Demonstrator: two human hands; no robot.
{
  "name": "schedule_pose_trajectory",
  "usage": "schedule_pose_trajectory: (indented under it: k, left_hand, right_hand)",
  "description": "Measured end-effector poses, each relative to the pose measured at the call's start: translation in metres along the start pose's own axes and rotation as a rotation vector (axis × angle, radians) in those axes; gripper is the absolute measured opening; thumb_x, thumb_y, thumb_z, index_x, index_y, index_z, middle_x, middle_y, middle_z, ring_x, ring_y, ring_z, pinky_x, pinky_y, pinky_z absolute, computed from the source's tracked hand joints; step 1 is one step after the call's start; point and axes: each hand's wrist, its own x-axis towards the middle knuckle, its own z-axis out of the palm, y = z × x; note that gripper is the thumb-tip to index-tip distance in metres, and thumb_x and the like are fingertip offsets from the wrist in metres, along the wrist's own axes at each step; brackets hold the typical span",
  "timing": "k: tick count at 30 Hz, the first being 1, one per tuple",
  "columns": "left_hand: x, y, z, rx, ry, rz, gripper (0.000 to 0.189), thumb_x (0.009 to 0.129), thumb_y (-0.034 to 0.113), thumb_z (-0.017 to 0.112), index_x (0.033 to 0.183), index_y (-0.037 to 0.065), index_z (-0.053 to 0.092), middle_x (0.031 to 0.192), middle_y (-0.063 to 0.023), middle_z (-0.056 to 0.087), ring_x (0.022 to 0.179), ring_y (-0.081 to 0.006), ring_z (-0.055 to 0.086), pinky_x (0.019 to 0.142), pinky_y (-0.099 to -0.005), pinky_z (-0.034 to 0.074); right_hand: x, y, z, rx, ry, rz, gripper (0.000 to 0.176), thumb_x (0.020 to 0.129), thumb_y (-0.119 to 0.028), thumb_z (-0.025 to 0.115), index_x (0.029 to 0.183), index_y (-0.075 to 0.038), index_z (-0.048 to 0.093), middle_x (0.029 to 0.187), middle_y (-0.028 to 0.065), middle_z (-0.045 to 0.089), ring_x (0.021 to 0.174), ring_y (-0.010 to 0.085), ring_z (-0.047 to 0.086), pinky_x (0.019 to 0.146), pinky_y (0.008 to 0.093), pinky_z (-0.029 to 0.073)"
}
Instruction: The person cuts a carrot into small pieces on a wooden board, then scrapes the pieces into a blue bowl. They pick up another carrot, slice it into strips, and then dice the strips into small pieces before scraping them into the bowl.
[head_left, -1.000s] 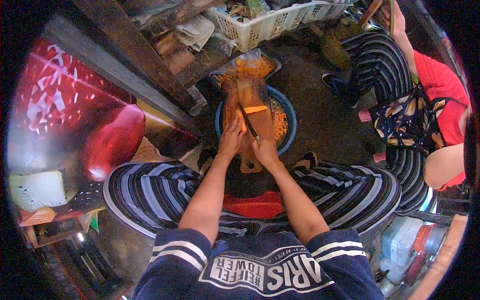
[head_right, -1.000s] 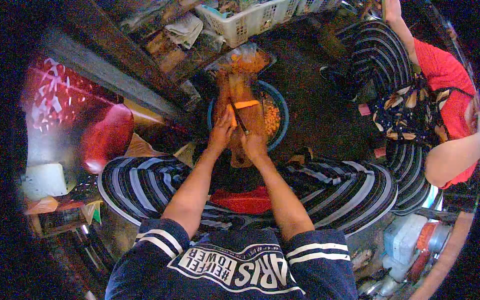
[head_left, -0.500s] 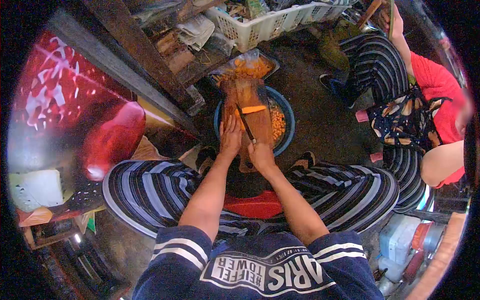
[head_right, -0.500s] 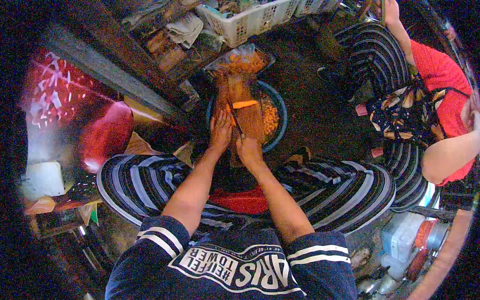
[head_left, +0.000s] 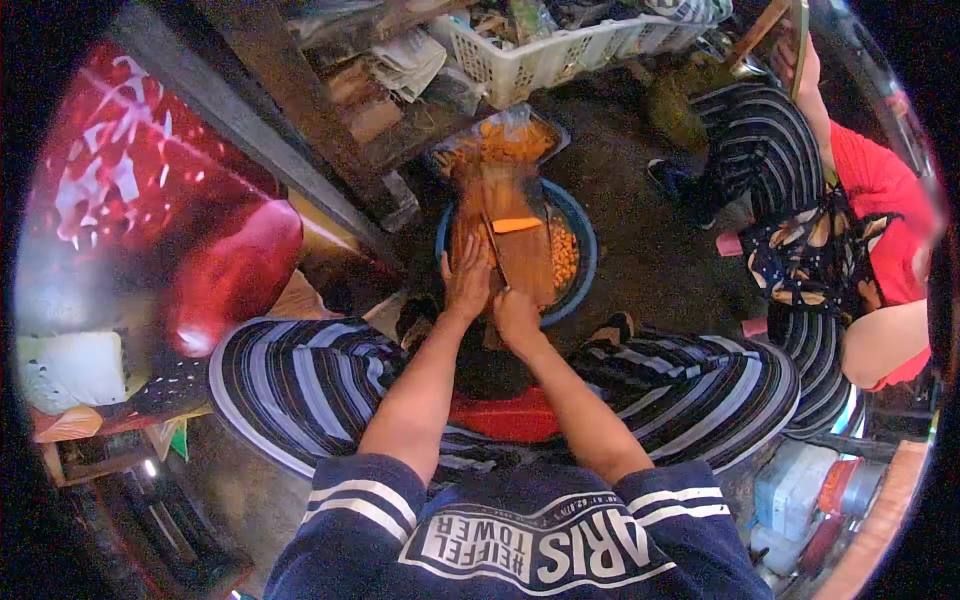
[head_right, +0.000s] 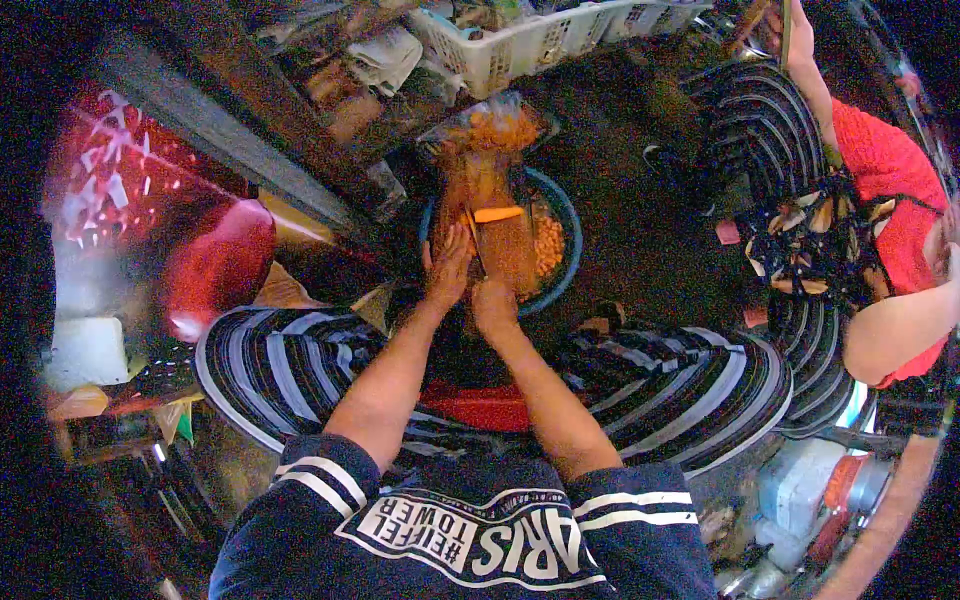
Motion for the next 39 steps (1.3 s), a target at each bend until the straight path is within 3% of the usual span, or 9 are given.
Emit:
schedule_pose_trajectory:
  k: [7,9,13,18,25,28,30,33,39]
  left_hand:
    - [-0.002,-0.007,0.011,0.049,0.005,0.003,0.048,0.089,0.015,0.037,0.135,0.006,0.028,0.142,-0.0086,0.025,0.133,-0.0201,0.018,0.104,-0.0524,0.002]
    - [-0.001,-0.005,0.010,0.044,0.013,0.008,0.048,0.089,0.016,0.037,0.136,0.008,0.028,0.142,-0.0076,0.026,0.133,-0.0197,0.018,0.104,-0.0522,0.002]
    - [0.000,-0.002,0.004,-0.010,0.033,-0.027,0.047,0.089,0.019,0.038,0.135,0.011,0.031,0.142,-0.0046,0.027,0.133,-0.0175,0.020,0.104,-0.0510,0.003]
    - [-0.003,-0.003,0.004,-0.055,0.072,-0.020,0.046,0.090,0.021,0.039,0.135,0.012,0.032,0.142,-0.0042,0.028,0.133,-0.0162,0.020,0.104,-0.0504,0.002]
    - [-0.003,0.001,0.003,-0.043,0.016,-0.061,0.047,0.090,0.022,0.038,0.136,0.014,0.030,0.142,-0.0020,0.027,0.132,-0.0144,0.020,0.104,-0.0501,0.003]
    - [-0.006,-0.001,-0.001,-0.032,-0.001,-0.066,0.047,0.091,0.022,0.038,0.136,0.015,0.029,0.142,-0.0014,0.027,0.133,-0.0144,0.020,0.105,-0.0502,0.003]
    - [-0.004,0.000,0.002,-0.043,0.009,-0.058,0.047,0.091,0.022,0.038,0.136,0.016,0.029,0.142,-0.0014,0.027,0.132,-0.0146,0.020,0.105,-0.0504,0.003]
    - [-0.006,-0.002,0.004,-0.043,0.028,-0.060,0.048,0.089,0.020,0.041,0.136,0.016,0.030,0.142,-0.0016,0.029,0.132,-0.0143,0.022,0.105,-0.0507,0.003]
    - [-0.005,-0.002,0.006,-0.104,0.090,-0.064,0.047,0.086,0.016,0.047,0.132,0.015,0.037,0.139,-0.0018,0.033,0.131,-0.0131,0.024,0.105,-0.0495,0.003]
  right_hand:
    - [-0.009,-0.005,0.004,-0.127,0.106,-0.007,0.028,0.083,-0.018,0.049,0.084,0.009,0.056,0.074,0.0263,0.059,0.070,0.0391,0.060,0.065,0.0460,0.049]
    - [-0.010,-0.007,-0.006,-0.081,-0.035,0.083,0.029,0.085,-0.020,0.047,0.088,0.008,0.053,0.074,0.0264,0.059,0.070,0.0396,0.061,0.065,0.0462,0.049]
    - [-0.015,0.000,-0.008,-0.030,-0.013,-0.022,0.030,0.086,-0.021,0.044,0.091,0.008,0.050,0.074,0.0273,0.059,0.072,0.0403,0.060,0.064,0.0467,0.049]
    - [-0.024,0.005,-0.004,0.034,-0.034,0.118,0.030,0.087,-0.023,0.043,0.090,0.006,0.049,0.074,0.0280,0.059,0.071,0.0418,0.060,0.062,0.0479,0.049]
    - [-0.019,0.014,0.005,-0.020,0.014,-0.002,0.028,0.084,-0.020,0.047,0.092,0.007,0.046,0.071,0.0284,0.059,0.067,0.0422,0.059,0.059,0.0489,0.049]
    - [-0.017,0.002,-0.006,0.006,0.133,-0.087,0.038,0.082,-0.017,0.049,0.109,0.008,0.041,0.071,0.0287,0.058,0.065,0.0433,0.058,0.061,0.0501,0.048]
    - [-0.013,-0.007,-0.028,0.112,-0.047,-0.038,0.057,0.078,-0.016,0.051,0.129,0.001,0.028,0.076,0.0298,0.058,0.069,0.0453,0.057,0.065,0.0506,0.047]
    - [0.000,-0.002,-0.027,0.217,-0.028,-0.189,0.070,0.075,-0.014,0.051,0.137,-0.010,0.017,0.084,0.0307,0.057,0.078,0.0466,0.056,0.073,0.0497,0.045]
    - [0.013,-0.001,-0.022,0.300,-0.024,-0.094,0.059,0.075,-0.015,0.050,0.131,-0.008,0.032,0.095,0.0304,0.056,0.090,0.0453,0.054,0.081,0.0470,0.043]
